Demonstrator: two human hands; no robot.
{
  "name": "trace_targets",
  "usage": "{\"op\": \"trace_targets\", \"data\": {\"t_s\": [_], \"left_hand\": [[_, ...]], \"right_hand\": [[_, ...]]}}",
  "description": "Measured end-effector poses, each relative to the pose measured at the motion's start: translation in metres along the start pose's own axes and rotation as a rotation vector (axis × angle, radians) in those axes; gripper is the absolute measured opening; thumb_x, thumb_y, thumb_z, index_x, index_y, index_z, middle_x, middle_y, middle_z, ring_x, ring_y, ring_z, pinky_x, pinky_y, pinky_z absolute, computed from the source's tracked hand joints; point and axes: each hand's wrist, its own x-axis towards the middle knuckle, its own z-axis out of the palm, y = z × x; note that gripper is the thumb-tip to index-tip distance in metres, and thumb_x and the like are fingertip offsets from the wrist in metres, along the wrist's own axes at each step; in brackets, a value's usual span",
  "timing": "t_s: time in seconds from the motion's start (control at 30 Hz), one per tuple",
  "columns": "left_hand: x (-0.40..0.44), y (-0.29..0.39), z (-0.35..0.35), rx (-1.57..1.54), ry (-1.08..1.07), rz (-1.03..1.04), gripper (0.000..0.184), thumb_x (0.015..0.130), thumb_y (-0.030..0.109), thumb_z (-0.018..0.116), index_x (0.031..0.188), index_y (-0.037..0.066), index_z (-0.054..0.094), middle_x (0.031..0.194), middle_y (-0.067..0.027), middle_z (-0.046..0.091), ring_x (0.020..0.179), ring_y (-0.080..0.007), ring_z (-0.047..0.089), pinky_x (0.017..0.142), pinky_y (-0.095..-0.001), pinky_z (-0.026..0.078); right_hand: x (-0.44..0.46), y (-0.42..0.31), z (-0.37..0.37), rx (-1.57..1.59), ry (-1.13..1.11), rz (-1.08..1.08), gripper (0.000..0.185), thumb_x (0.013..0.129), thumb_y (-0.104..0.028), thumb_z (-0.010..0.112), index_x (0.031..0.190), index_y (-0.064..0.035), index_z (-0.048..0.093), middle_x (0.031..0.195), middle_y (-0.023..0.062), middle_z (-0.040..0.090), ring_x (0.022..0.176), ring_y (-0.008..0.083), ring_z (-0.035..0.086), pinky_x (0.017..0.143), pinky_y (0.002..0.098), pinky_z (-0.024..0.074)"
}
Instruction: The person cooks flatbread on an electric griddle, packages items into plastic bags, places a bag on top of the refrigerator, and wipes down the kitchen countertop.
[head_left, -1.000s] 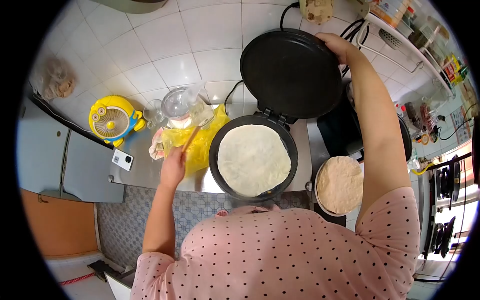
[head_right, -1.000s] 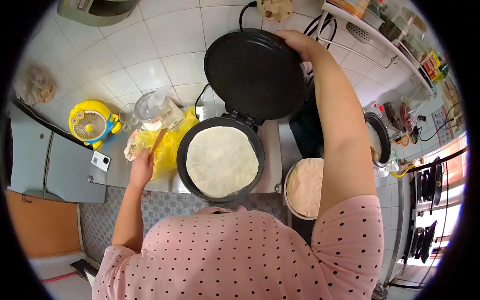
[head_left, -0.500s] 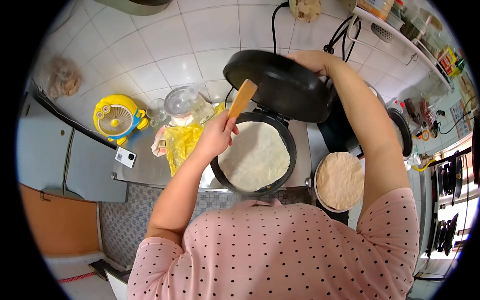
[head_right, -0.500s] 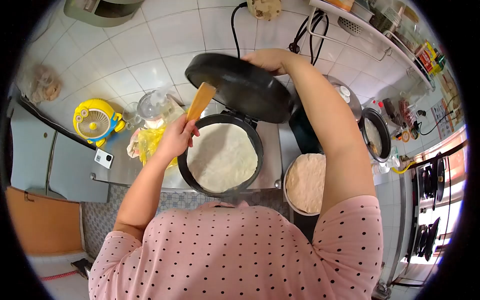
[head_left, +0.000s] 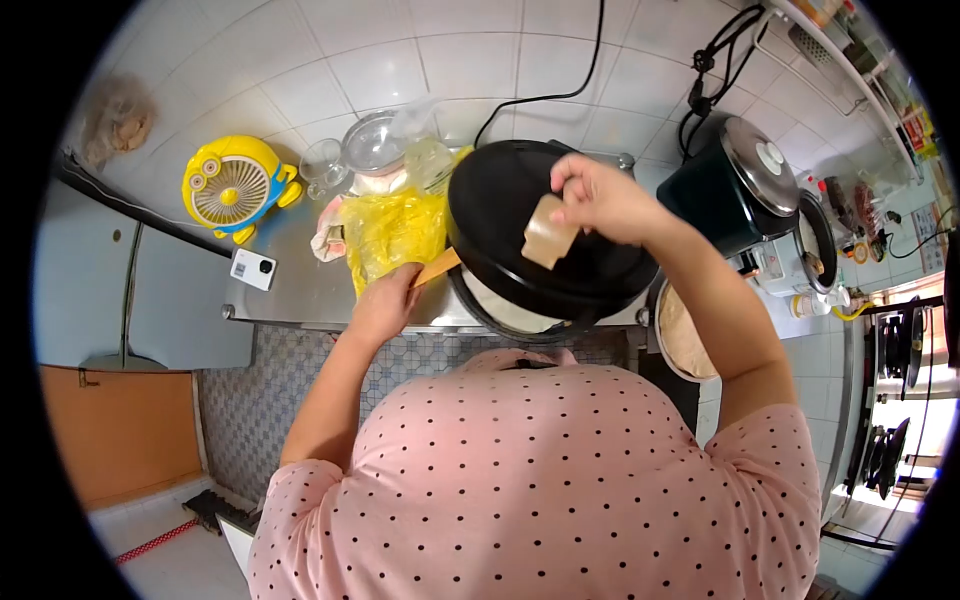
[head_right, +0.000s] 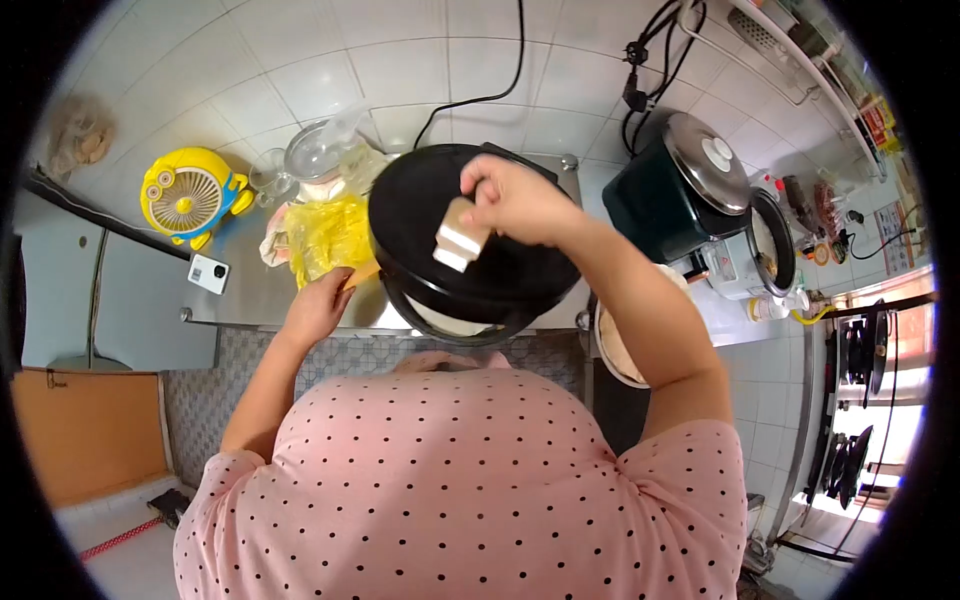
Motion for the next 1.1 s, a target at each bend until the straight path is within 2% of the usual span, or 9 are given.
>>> {"op": "trace_targets", "data": {"t_s": [0.13, 0.23, 0.43, 0.63, 0.73, 0.77, 0.83, 0.97, 1.1], "left_hand": [[-0.017, -0.052, -0.005, 0.087, 0.033, -0.126, 0.034, 0.083, 0.013, 0.06, 0.115, 0.001, 0.055, 0.103, -0.0211, 0.061, 0.093, -0.0399, 0.059, 0.08, -0.0454, 0.048], [-0.013, -0.079, -0.003, 0.08, 0.038, -0.135, 0.039, 0.083, 0.015, 0.06, 0.119, 0.003, 0.053, 0.107, -0.0209, 0.057, 0.097, -0.0382, 0.058, 0.081, -0.0447, 0.048], [0.023, -0.117, 0.021, 0.093, 0.076, -0.009, 0.036, 0.083, 0.012, 0.058, 0.117, 0.003, 0.057, 0.1, -0.0186, 0.057, 0.093, -0.0362, 0.058, 0.08, -0.0435, 0.049], [0.05, -0.14, 0.043, 0.174, 0.117, 0.096, 0.026, 0.081, 0.009, 0.057, 0.106, 0.003, 0.06, 0.091, -0.0195, 0.058, 0.09, -0.0379, 0.057, 0.079, -0.0451, 0.047], [0.054, -0.149, 0.05, 0.162, 0.092, 0.126, 0.025, 0.08, 0.009, 0.057, 0.105, 0.004, 0.06, 0.092, -0.0213, 0.058, 0.089, -0.0387, 0.057, 0.08, -0.0456, 0.047], [0.053, -0.148, 0.044, 0.183, 0.045, 0.141, 0.027, 0.08, 0.009, 0.058, 0.106, 0.004, 0.06, 0.093, -0.0222, 0.059, 0.089, -0.0391, 0.057, 0.08, -0.0452, 0.047], [0.052, -0.145, 0.036, 0.188, 0.035, 0.211, 0.041, 0.081, 0.011, 0.059, 0.12, 0.0, 0.057, 0.099, -0.0245, 0.059, 0.091, -0.0406, 0.057, 0.084, -0.0444, 0.047], [0.062, -0.085, -0.001, 0.202, -0.02, 0.325, 0.039, 0.085, 0.015, 0.06, 0.121, -0.001, 0.056, 0.114, -0.0214, 0.058, 0.103, -0.037, 0.056, 0.089, -0.0413, 0.046], [0.065, 0.011, -0.027, -0.168, -0.091, 0.597, 0.032, 0.086, 0.012, 0.06, 0.116, 0.002, 0.06, 0.11, -0.0168, 0.06, 0.098, -0.0326, 0.059, 0.084, -0.0366, 0.048]], "right_hand": [[-0.006, 0.037, 0.046, -0.126, 0.051, -0.088, 0.027, 0.08, -0.003, 0.069, 0.094, -0.005, 0.047, 0.061, -0.0041, 0.045, 0.056, 0.0041, 0.041, 0.053, 0.0218, 0.0346], [-0.011, 0.045, 0.07, -0.323, 0.136, -0.008, 0.027, 0.075, -0.008, 0.071, 0.092, -0.0051, 0.051, 0.065, 0.0053, 0.053, 0.061, 0.0178, 0.053, 0.061, 0.0307, 0.0437], [-0.012, 0.045, 0.092, -0.386, 0.296, 0.201, 0.026, 0.077, -0.014, 0.07, 0.095, -0.0041, 0.055, 0.073, 0.0114, 0.061, 0.07, 0.0251, 0.061, 0.066, 0.0342, 0.0472], [-0.014, 0.067, 0.112, -0.618, 0.531, 0.089, 0.021, 0.08, -0.022, 0.066, 0.092, -0.0053, 0.063, 0.085, 0.0128, 0.066, 0.082, 0.0317, 0.063, 0.073, 0.0387, 0.0493], [-0.013, 0.075, 0.122, -0.736, 0.599, 0.115, 0.017, 0.077, -0.02, 0.062, 0.09, -0.0093, 0.067, 0.093, 0.0103, 0.063, 0.093, 0.0294, 0.06, 0.082, 0.0384, 0.0488], [-0.016, 0.073, 0.126, -0.749, 0.621, 0.106, 0.016, 0.075, -0.019, 0.063, 0.089, -0.0098, 0.067, 0.094, 0.0101, 0.062, 0.094, 0.0296, 0.06, 0.083, 0.0392, 0.0485], [-0.023, 0.08, 0.138, -0.729, 0.784, 0.024, 0.028, 0.073, -0.018, 0.064, 0.099, -0.0077, 0.066, 0.101, 0.0126, 0.061, 0.098, 0.0308, 0.059, 0.087, 0.0389, 0.0473], [-0.063, 0.064, 0.166, -0.611, 1.025, 0.02, 0.031, 0.077, -0.016, 0.066, 0.105, -0.0039, 0.062, 0.106, 0.0122, 0.059, 0.101, 0.0306, 0.058, 0.089, 0.0382, 0.0466], [-0.117, 0.068, 0.193, -0.496, 1.189, 0.244, 0.027, 0.08, -0.018, 0.066, 0.104, -0.0068, 0.062, 0.104, 0.0127, 0.059, 0.096, 0.0293, 0.06, 0.083, 0.0383, 0.049]]}}
